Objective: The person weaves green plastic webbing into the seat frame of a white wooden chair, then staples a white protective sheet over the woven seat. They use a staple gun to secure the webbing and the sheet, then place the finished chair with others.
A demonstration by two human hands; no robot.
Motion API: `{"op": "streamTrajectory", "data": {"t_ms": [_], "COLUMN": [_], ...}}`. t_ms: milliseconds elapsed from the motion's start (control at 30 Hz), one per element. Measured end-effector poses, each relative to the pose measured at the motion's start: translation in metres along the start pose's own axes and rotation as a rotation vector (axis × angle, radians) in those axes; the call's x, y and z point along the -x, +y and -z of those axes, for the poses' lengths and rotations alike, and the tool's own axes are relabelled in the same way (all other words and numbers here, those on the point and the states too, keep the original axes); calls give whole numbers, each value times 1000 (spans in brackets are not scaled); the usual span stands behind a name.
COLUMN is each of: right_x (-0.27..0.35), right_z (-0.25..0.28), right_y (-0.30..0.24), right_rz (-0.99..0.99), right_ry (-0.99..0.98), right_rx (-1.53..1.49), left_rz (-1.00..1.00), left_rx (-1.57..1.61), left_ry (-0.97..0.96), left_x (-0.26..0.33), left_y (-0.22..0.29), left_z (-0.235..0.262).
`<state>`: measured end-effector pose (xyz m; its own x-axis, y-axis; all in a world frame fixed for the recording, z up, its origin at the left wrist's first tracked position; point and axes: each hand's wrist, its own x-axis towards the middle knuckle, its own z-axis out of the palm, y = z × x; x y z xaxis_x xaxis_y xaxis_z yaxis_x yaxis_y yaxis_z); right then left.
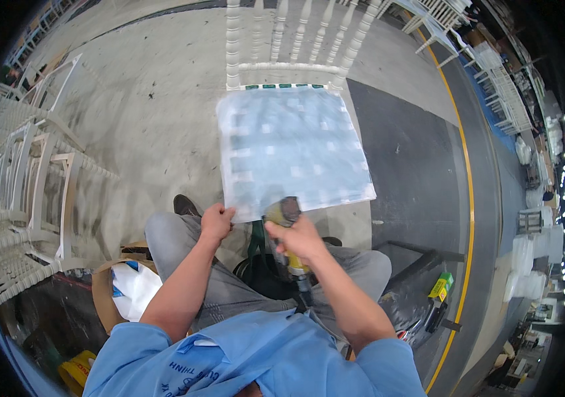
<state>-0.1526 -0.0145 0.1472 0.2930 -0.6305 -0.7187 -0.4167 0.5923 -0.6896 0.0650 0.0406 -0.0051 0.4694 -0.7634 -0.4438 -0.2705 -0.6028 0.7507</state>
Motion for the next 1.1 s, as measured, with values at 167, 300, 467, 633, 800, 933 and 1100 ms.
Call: {"op": "streamTrajectory", "data": {"t_ms": [167, 300, 467, 633, 800, 933, 1100], "right_x": [91, 176, 235, 230, 197, 158, 151], "right_z": [107, 193, 237, 234, 211, 181, 185], "right_y": [8, 58, 138, 173, 170, 132, 154], "right_rz": [146, 202, 150, 228, 429, 605, 681], "right_ry": [229, 630, 935, 857, 572, 116, -345], "right_rx": [-75, -204, -412, -600, -902, -1153, -1460], "left_rz": [45, 219, 194, -171, -330, 58, 0], "left_rx": [194, 285, 247, -392, 61, 583, 622], "left_ry": [-54, -177, -154, 307, -223, -1270, -1407], "left_x": [-6, 0, 4, 10, 84, 194, 242], "left_y": [-13, 8, 15, 20, 101, 162, 212], "left_z": [14, 14, 20, 32, -41, -114, -125]}}
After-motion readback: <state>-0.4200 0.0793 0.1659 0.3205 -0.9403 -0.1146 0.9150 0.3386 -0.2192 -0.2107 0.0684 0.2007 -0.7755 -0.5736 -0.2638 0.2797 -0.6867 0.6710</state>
